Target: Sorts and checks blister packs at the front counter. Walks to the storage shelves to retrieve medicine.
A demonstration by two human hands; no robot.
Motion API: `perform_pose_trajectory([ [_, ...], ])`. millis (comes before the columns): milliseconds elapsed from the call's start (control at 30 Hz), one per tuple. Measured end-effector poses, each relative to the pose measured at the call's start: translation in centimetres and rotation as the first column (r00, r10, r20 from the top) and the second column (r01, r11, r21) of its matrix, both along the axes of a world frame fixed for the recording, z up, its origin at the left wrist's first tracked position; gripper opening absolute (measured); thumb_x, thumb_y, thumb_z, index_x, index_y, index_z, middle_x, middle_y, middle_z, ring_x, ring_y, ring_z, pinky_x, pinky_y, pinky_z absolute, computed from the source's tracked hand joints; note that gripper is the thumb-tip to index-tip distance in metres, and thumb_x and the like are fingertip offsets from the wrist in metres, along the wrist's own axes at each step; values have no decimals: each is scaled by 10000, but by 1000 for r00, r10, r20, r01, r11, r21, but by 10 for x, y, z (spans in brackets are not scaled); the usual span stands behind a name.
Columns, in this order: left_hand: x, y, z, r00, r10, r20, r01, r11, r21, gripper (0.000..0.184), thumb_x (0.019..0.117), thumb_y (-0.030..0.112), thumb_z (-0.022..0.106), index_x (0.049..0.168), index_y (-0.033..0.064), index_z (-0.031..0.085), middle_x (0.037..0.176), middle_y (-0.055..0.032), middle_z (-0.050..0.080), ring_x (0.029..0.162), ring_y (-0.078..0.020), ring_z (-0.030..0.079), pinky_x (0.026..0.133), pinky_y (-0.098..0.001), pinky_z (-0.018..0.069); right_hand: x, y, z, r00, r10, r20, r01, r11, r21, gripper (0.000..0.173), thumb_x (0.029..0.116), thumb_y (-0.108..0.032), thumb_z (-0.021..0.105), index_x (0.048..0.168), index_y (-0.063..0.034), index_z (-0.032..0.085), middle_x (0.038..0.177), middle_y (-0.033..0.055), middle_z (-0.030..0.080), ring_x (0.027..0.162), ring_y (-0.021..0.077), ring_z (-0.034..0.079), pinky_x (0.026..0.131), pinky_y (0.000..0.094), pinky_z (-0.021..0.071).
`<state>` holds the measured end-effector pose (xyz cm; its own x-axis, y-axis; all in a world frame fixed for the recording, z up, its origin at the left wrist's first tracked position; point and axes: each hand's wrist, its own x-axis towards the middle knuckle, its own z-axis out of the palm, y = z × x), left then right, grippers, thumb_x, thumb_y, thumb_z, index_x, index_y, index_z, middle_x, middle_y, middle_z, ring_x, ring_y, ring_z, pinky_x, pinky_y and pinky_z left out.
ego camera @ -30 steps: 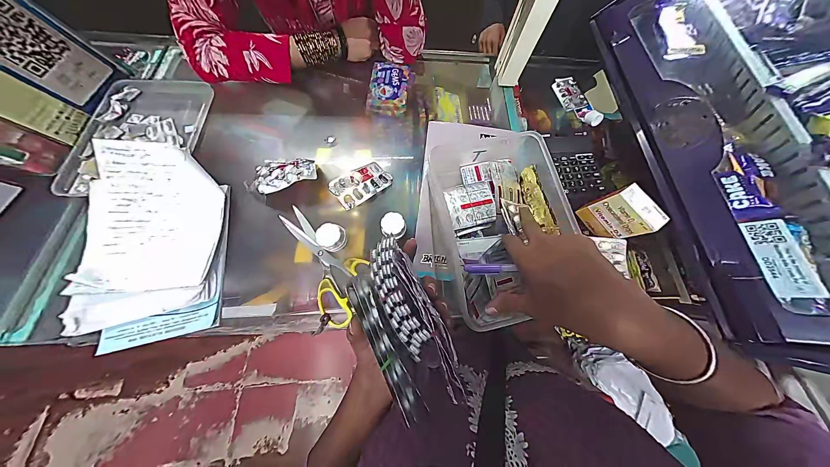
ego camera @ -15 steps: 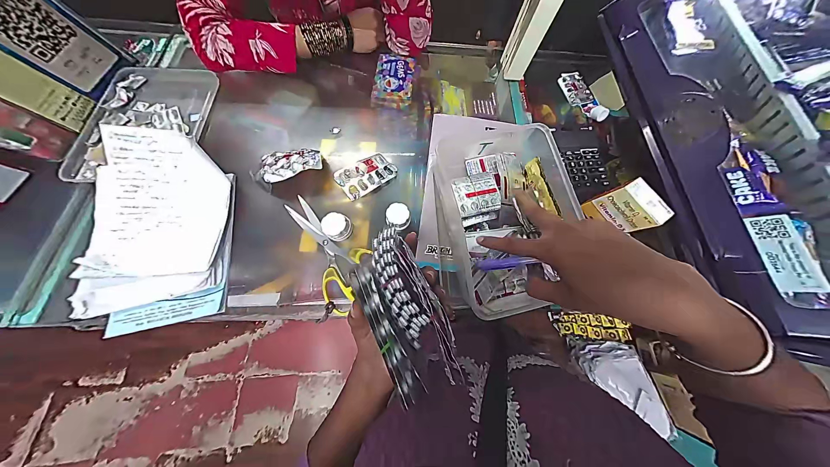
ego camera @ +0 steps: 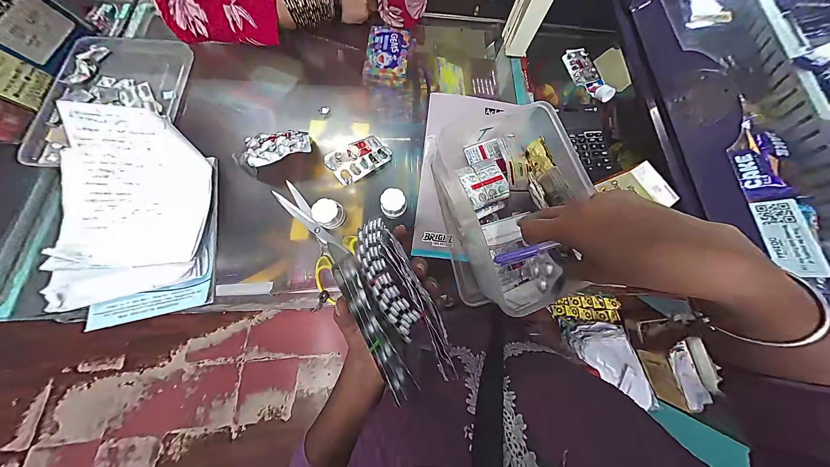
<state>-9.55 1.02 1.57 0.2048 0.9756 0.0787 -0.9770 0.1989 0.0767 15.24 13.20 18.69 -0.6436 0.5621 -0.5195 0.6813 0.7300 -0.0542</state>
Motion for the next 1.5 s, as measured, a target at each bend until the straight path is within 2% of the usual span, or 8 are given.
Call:
perform_pose_trajectory([
  [200,2,4,-8,997,-45,58,42,998,49,722,747,445,842,1355,111,639,1110,-90,718,988,-248,716,829,-425,603,28,15,5,993,18,-117,-30,994,-101,384,752,-273,878,1095,-233,710,859,-28,704,776,182,685,633,465,555],
  [333,4,9,-6,999,-45,3,45,996,74,706,767,474,816,1354,125,639,1100,-74,725,985,-231,717,845,-421,599,46,38,-3,930,-27,-367,-87,953,-289,607,665,-645,810,1083,-209,742,800,-95,697,748,28,660,628,277,562],
  [467,6,12,-4,998,-62,9,62,996,68,734,760,473,817,1376,121,628,1091,-83,727,975,-236,721,839,-424,603,32,53,-13,919,-149,-366,-36,891,-453,338,964,-392,681,1087,-81,734,736,-53,693,637,1,628,593,207,534],
  [633,7,14,-5,995,-69,71,71,997,-19,746,702,396,874,1345,98,642,1042,-101,728,927,-256,728,814,-429,609,-9,48,-19,983,-178,-38,168,968,-187,248,982,-126,676,1225,-141,728,836,61,716,729,225,674,698,455,557],
  [800,8,18,-11,988,-80,131,78,997,19,727,744,350,858,1380,99,611,1092,-99,716,979,-261,717,856,-436,601,-25,53,-20,965,-261,-22,258,963,-79,400,1009,-228,652,1405,-196,613,1018,137,716,913,342,686,781,578,533],
  [1167,7,16,-5,991,-91,94,89,996,20,714,741,382,853,1359,104,629,1093,-95,721,996,-270,717,863,-451,597,-43,34,-3,950,-259,174,215,947,238,124,910,-171,753,893,-50,732,801,155,669,754,364,672,571,517,486],
  [1300,5,13,-5,996,-62,69,63,998,-12,731,710,389,864,1350,117,639,1059,-91,727,964,-266,725,815,-444,609,-50,53,5,883,-342,320,302,938,170,426,970,-424,685,845,-17,668,837,181,653,839,388,663,655,561,472],
  [1500,1,11,-3,999,-24,21,23,999,33,726,750,443,831,1362,111,626,1084,-91,726,978,-257,723,827,-441,606,-35,72,2,866,-450,217,410,888,207,266,973,-348,704,985,-87,749,899,172,700,858,385,679,698,599,497],
])
